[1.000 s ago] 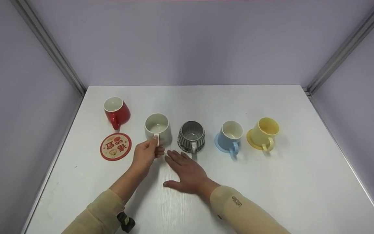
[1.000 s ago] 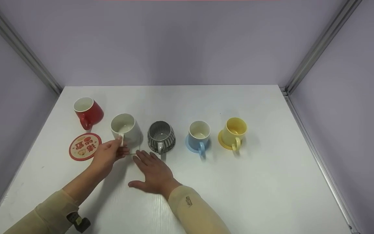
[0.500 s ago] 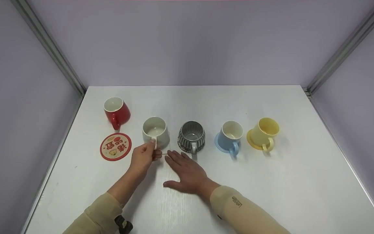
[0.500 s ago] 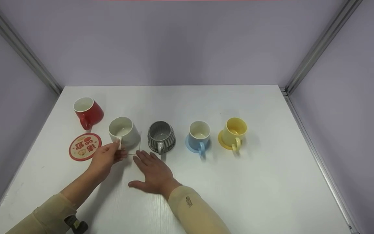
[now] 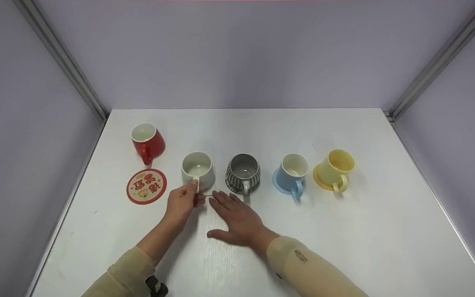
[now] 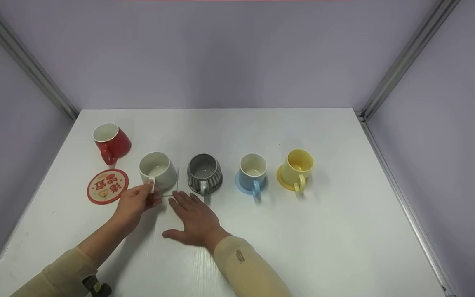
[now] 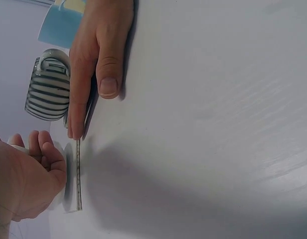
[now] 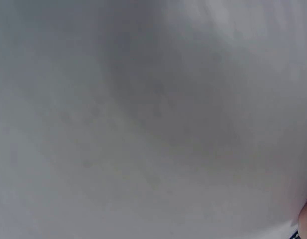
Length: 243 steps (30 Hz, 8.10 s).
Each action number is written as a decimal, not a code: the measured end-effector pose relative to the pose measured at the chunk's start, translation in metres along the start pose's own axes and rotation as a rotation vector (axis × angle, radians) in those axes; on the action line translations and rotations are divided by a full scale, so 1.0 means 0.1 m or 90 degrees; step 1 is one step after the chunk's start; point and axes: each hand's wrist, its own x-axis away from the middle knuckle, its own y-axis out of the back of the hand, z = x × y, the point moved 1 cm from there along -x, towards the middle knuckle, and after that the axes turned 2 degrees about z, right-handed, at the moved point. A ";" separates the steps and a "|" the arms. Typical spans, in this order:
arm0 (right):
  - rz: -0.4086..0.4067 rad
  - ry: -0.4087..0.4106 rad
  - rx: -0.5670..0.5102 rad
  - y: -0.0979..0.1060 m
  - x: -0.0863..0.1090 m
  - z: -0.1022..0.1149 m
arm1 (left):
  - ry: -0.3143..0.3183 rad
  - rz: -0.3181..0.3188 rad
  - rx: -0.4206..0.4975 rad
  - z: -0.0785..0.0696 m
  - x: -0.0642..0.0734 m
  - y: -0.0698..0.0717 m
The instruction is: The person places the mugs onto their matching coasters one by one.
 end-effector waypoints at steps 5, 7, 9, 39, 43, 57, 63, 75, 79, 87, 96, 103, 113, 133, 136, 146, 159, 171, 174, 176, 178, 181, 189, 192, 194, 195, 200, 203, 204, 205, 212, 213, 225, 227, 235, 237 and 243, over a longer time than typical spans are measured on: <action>0.010 -0.006 -0.008 0.01 0.01 0.00 | -0.005 -0.002 0.005 0.01 -0.01 0.00; 0.010 -0.005 -0.008 0.01 0.01 0.00 | -0.002 -0.003 -0.003 0.02 0.00 0.00; 0.004 -0.001 -0.005 0.01 0.01 -0.01 | -0.003 -0.002 -0.005 0.02 0.01 -0.01; -0.023 0.016 0.006 0.00 0.02 -0.01 | -0.025 -0.009 0.015 0.08 0.00 0.02; -0.021 0.014 -0.003 0.00 0.01 -0.01 | -0.023 -0.007 0.006 0.07 0.00 0.03; 0.008 0.006 -0.006 0.01 0.00 -0.01 | 0.002 0.001 -0.010 0.07 0.02 0.04; 0.006 0.010 -0.009 0.02 0.00 -0.02 | 0.000 -0.009 -0.013 0.08 0.03 0.04; 0.015 0.003 -0.026 0.03 0.03 0.01 | 0.001 -0.039 -0.049 0.00 0.15 0.21; 0.012 0.007 -0.035 0.03 0.04 0.01 | 0.016 -0.045 -0.041 -0.10 0.15 0.35; 0.008 0.030 -0.038 0.06 0.03 0.01 | 0.005 -0.100 -0.023 -0.40 0.03 0.76; -0.002 0.081 -0.053 0.14 0.03 0.17 | 0.016 -0.137 -0.062 -0.58 -0.16 1.05; 0.014 0.136 -0.042 0.13 -0.08 0.46 | 0.014 -0.126 -0.096 -0.67 -0.29 1.11; 0.042 0.132 -0.030 0.07 -0.41 0.69 | 0.058 -0.105 -0.083 -0.69 -0.45 1.17; 0.069 0.062 -0.037 -0.06 -0.87 0.78 | 0.091 -0.091 -0.046 -0.57 -0.58 1.17; 0.067 0.066 -0.012 -0.10 -0.85 0.76 | 0.089 -0.084 -0.042 -0.56 -0.59 1.14; 0.078 0.057 0.017 -0.13 -0.83 0.80 | 0.110 -0.072 -0.046 -0.51 -0.64 1.11; 0.071 0.053 0.021 -0.19 -0.87 0.86 | 0.152 -0.050 -0.014 -0.51 -0.72 1.10; 0.071 0.052 0.020 -0.15 -0.87 0.89 | 0.147 -0.045 -0.003 -0.51 -0.80 1.03; 0.067 0.056 0.019 -0.17 -0.87 0.90 | 0.145 -0.051 -0.021 -0.50 -0.81 1.04; 0.065 0.056 0.019 -0.18 -0.87 0.91 | 0.146 -0.055 -0.031 -0.49 -0.81 1.05; 0.064 0.056 0.019 -0.18 -0.87 0.91 | 0.148 -0.058 -0.034 -0.48 -0.82 1.05; 0.063 0.055 0.023 -0.17 -0.87 0.92 | 0.153 -0.064 -0.034 -0.47 -0.83 1.06; 0.056 0.064 0.026 -0.16 -0.87 0.92 | 0.146 -0.084 -0.058 -0.47 -0.79 1.06; 0.059 0.065 0.027 -0.17 -0.87 0.92 | 0.138 -0.090 -0.062 -0.46 -0.76 1.06; 0.061 0.064 0.025 -0.17 -0.87 0.92 | 0.134 -0.093 -0.068 -0.44 -0.76 1.06; 0.061 0.063 0.024 -0.17 -0.87 0.92 | 0.131 -0.094 -0.071 -0.44 -0.76 1.06; 0.066 0.062 0.023 -0.15 -0.87 0.93 | 0.141 -0.098 -0.066 -0.41 -0.75 1.08; 0.066 0.063 0.026 -0.15 -0.87 0.93 | 0.151 -0.100 -0.065 -0.40 -0.75 1.10; 0.065 0.063 0.028 -0.15 -0.87 0.93 | 0.153 -0.100 -0.062 -0.40 -0.75 1.10; 0.066 0.064 0.030 -0.15 -0.87 0.93 | 0.156 -0.101 -0.058 -0.40 -0.74 1.10; 0.062 0.069 0.030 -0.16 -0.87 0.91 | 0.140 -0.107 -0.036 -0.45 -0.70 1.11; 0.061 0.068 0.028 -0.16 -0.87 0.91 | 0.136 -0.106 -0.044 -0.45 -0.70 1.11; 0.063 0.065 0.020 -0.14 -0.86 0.88 | 0.101 -0.122 -0.083 -0.46 -0.58 1.11; 0.062 0.065 0.020 -0.14 -0.87 0.88 | 0.101 -0.116 -0.083 -0.47 -0.55 1.10; 0.074 0.061 0.010 -0.14 -0.88 0.87 | 0.099 -0.090 -0.094 -0.52 -0.46 1.08; 0.074 0.060 0.011 -0.14 -0.88 0.87 | 0.097 -0.086 -0.103 -0.53 -0.44 1.07; 0.068 0.060 0.022 -0.15 -0.88 0.87 | 0.090 -0.079 -0.117 -0.55 -0.37 1.03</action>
